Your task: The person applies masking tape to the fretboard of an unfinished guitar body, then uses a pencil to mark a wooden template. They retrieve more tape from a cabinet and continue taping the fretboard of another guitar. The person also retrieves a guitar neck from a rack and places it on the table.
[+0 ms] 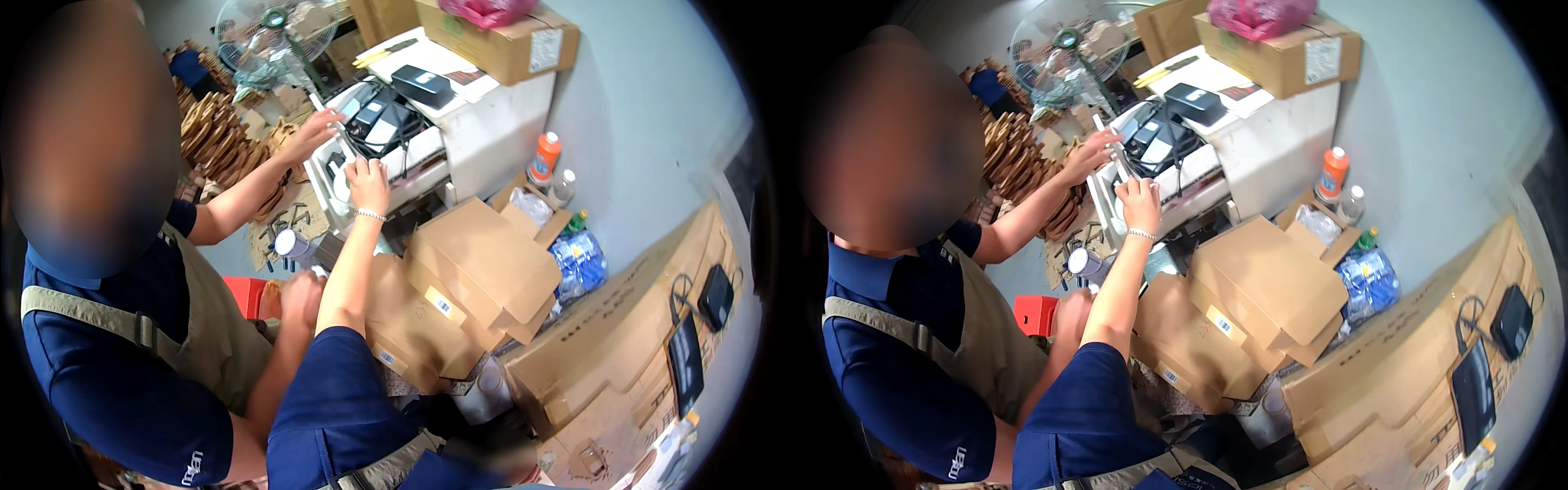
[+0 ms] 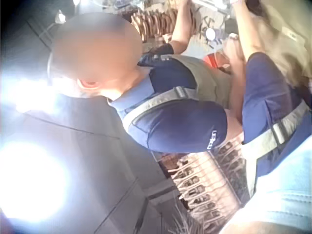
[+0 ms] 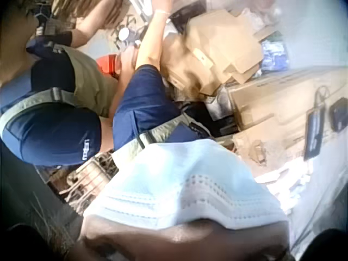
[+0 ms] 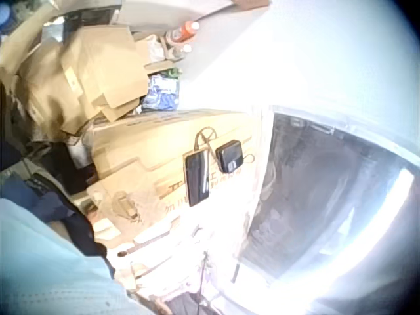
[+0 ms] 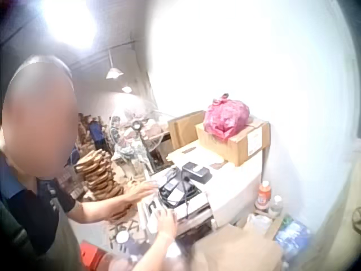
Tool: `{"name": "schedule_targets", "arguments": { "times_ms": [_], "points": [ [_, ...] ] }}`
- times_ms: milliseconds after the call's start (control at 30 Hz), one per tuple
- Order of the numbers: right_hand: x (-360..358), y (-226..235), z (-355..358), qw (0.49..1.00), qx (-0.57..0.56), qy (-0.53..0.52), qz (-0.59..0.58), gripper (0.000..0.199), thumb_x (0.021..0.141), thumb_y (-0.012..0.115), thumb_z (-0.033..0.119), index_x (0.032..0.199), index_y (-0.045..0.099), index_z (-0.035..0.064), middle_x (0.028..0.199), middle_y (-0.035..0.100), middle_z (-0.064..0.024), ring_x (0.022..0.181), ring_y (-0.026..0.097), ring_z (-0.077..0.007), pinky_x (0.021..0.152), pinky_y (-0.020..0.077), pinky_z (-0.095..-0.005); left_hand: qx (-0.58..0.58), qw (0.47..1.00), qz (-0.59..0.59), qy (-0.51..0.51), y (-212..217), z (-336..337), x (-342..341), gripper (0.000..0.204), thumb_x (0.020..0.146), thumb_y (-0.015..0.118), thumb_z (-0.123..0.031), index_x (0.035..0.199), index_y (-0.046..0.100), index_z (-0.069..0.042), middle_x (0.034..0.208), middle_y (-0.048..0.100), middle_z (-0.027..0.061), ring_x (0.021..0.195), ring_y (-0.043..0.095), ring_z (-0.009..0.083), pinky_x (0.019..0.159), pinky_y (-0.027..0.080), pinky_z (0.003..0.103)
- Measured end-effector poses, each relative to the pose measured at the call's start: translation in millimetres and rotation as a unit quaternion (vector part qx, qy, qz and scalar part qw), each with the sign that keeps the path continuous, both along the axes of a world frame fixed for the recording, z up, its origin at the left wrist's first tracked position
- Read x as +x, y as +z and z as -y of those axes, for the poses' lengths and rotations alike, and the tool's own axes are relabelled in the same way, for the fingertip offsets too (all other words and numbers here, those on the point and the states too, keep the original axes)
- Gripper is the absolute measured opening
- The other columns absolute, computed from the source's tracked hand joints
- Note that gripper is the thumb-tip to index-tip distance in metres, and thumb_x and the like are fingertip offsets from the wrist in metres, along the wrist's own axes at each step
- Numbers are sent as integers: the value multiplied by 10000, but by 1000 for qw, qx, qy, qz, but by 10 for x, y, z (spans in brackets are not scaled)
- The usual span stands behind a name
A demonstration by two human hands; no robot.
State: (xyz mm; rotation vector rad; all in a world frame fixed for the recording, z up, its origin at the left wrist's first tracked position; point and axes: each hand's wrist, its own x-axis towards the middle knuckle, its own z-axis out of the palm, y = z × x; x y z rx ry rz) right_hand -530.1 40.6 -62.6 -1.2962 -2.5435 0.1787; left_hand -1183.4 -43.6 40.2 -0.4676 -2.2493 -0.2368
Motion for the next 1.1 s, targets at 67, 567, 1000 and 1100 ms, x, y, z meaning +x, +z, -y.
{"name": "schedule_targets", "arguments": {
  "times_ms": [67, 567, 1000, 1100],
  "points": [
    [50, -62, -136, 1000, 20, 2, 6, 438, 761, 505, 181, 1188, 508, 85, 1282, 452, -167, 1247, 375, -335, 1057, 218, -511, 38, 999, 11, -32, 45, -2, 36, 176, 798, 594, -160, 951, 577, -75, 911, 521, 116, 862, 435, 319, 768, 404, 402],
    [376, -310, -524, 997, 64, 37, 20, 474, 755, 506, 207, 1215, 492, 95, 1305, 430, -163, 1260, 356, -332, 1063, 206, -506, 53, 856, 504, 101, 961, 726, -1332, 662, 820, 466, -175, 1428, 211, -240, 1271, 482, 215, 1178, 475, 332, 982, 367, 382],
    [546, -356, -459, 998, 36, 57, 20, 508, 749, 508, 230, 1240, 477, 104, 1326, 410, -160, 1272, 340, -328, 1069, 196, -501, 124, 868, 467, 111, 834, 1304, -1169, 633, 767, 480, -167, 1384, 338, -197, 1307, 454, 192, 1205, 451, 311, 1009, 349, 362],
    [555, -362, -466, 998, 34, 57, 20, 516, 747, 508, 235, 1246, 473, 106, 1331, 405, -159, 1275, 336, -328, 1070, 193, -500, 121, 868, 464, 132, 876, 1200, -1132, 623, 768, 469, -162, 1378, 349, -188, 1307, 454, 192, 1207, 448, 313, 1009, 347, 362]
  ]
}}
